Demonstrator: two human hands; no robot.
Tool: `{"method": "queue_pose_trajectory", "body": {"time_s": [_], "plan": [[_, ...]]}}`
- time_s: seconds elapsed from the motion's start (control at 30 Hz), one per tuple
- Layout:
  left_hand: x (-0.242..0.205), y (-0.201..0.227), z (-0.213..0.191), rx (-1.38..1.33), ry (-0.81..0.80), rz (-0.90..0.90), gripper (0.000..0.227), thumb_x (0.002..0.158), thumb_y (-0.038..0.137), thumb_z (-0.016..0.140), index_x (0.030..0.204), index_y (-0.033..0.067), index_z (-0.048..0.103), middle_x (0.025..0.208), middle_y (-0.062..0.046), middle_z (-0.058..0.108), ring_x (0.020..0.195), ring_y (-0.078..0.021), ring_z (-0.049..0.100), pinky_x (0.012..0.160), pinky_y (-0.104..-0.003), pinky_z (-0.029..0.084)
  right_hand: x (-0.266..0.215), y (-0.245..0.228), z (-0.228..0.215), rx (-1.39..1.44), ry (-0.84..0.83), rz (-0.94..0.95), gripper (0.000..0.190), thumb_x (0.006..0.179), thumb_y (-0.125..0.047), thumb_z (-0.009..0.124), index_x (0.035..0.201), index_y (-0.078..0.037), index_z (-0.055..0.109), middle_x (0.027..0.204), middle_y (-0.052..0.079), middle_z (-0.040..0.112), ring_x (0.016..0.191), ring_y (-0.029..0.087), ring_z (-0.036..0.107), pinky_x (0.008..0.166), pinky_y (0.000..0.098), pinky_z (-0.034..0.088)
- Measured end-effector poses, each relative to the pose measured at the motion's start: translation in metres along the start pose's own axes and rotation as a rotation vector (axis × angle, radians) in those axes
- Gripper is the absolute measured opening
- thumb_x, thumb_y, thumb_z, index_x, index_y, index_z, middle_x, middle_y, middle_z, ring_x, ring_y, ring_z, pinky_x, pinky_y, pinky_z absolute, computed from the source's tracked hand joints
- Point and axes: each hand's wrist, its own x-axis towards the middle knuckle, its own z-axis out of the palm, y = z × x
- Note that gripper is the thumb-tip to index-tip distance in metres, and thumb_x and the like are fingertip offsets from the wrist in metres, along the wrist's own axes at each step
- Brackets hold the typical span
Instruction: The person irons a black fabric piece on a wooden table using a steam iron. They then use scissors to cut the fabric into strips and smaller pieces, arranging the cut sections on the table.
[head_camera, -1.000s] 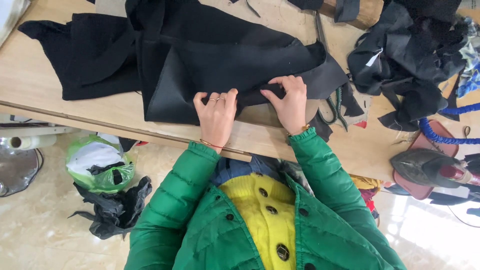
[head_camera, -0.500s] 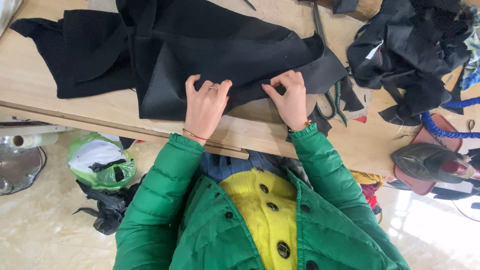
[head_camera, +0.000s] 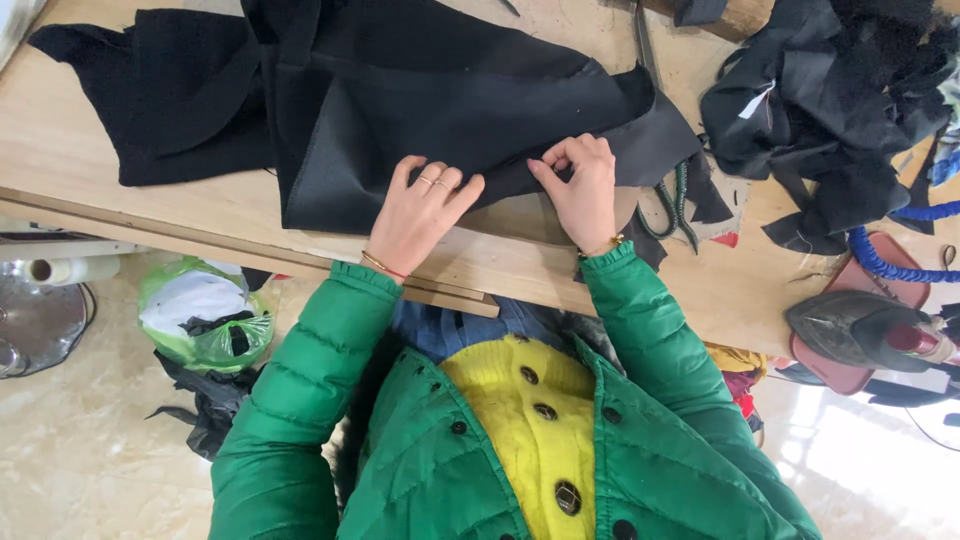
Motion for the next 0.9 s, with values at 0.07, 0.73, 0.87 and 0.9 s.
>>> {"method": "queue_pose_trajectory", "body": {"time_s": [0.07,0.73,0.87,0.9], "plan": [[0.006,0.013,-0.017,0.011,0.033,-0.062,0.018,0.104,0.008,0.060,0.117,0.0180,0.066,0.101,-0.006,0.062,0.109,-0.0223,0.062,0.102,-0.052,0.045,0.000,0.000,0.000,-0.015,-0.001,-0.015,0.020,0.092,-0.016,0.085,0.084,-0.011,0.067,0.080,-0.001,0.048,0.084,0.017,0.048,0.079,0.0322,0.037],[0.003,0.074,0.036,-0.247,-0.051,-0.232,0.063,0.102,0.051,0.057,0.145,0.0047,0.053,0.144,-0.017,0.051,0.142,-0.0331,0.045,0.118,-0.048,0.036,-0.013,-0.002,-0.027,0.139,0.011,0.104,0.012,0.100,-0.001,0.067,0.110,-0.005,0.065,0.089,0.009,0.061,0.087,0.019,0.060,0.082,0.0313,0.049],[0.007,0.064,0.029,-0.275,-0.094,-0.188,0.059,0.102,0.051,0.057,0.141,0.0067,0.055,0.153,-0.017,0.046,0.150,-0.0323,0.036,0.124,-0.052,0.026,-0.016,-0.008,-0.028,0.080,0.003,0.065,0.009,0.099,-0.003,0.069,0.108,-0.007,0.069,0.092,0.007,0.061,0.091,0.021,0.062,0.082,0.0323,0.050],[0.008,0.062,0.029,-0.276,-0.120,-0.167,0.060,0.101,0.052,0.057,0.140,0.0069,0.055,0.157,-0.016,0.044,0.152,-0.0311,0.033,0.126,-0.052,0.022,-0.016,-0.009,-0.027,0.050,-0.004,0.033,0.007,0.099,-0.004,0.070,0.106,-0.007,0.070,0.093,0.007,0.061,0.092,0.023,0.061,0.082,0.0331,0.050]]}}
